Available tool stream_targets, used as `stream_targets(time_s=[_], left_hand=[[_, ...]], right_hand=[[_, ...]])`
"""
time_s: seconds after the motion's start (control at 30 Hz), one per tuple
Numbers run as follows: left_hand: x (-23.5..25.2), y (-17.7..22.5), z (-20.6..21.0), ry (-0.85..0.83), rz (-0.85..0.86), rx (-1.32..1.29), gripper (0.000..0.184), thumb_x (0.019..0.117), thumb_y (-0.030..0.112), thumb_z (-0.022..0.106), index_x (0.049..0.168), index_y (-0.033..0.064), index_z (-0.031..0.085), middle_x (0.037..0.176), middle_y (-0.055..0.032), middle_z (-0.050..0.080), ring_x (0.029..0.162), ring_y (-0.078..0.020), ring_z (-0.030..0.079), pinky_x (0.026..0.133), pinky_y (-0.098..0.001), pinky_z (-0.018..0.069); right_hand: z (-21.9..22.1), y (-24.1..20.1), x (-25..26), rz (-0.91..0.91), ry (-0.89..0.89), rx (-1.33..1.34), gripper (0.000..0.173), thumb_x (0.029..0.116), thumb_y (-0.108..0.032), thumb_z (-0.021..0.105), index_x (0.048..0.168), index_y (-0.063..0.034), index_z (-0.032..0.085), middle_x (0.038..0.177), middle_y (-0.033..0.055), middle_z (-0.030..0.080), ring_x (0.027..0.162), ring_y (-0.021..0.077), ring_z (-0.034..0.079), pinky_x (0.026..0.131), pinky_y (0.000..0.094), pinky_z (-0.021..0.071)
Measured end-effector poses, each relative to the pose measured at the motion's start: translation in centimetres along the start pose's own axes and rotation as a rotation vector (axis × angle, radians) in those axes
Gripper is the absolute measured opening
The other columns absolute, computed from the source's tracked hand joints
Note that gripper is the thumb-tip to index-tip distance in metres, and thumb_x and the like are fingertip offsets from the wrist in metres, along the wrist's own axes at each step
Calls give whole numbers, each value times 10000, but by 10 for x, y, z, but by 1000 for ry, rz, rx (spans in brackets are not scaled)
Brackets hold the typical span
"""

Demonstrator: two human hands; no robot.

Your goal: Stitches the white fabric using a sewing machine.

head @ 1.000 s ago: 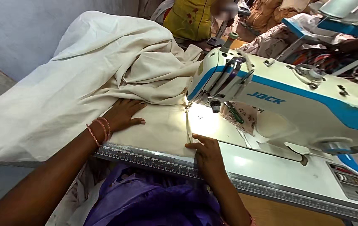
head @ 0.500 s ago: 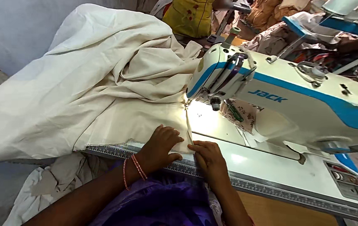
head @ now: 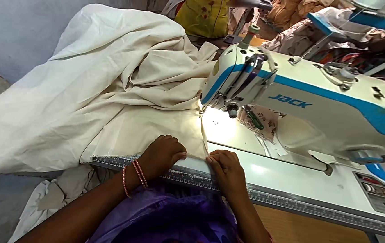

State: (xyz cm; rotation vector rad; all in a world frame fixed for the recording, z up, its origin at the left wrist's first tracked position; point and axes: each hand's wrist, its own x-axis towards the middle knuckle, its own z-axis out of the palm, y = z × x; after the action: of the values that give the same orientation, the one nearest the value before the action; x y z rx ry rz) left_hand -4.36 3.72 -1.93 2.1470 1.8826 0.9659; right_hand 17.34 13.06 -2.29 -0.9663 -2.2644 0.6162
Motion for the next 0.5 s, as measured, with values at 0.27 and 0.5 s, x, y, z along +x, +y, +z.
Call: stream_targets(time_s=[0.27,0.5], left_hand=[[2,7,-3,-33,-120,4,179,969,184,649,972,76,792,792,-69,706,794,-249,678,753,-428,531],[0,1,5,27,-13,91,181,952,182,638,1009,112,794,744,-70,673,729,-258,666,674,-415,523]], right_hand=[[6,-10,10,74,40,-88,234,883,-188,743,720,-29,688,916,124,716,937,325,663,799,480,519],[5,-7,12,59,36,-82,158,860,-171,779,849,-30,707,900,124,675,875,317,640,754,480,515]])
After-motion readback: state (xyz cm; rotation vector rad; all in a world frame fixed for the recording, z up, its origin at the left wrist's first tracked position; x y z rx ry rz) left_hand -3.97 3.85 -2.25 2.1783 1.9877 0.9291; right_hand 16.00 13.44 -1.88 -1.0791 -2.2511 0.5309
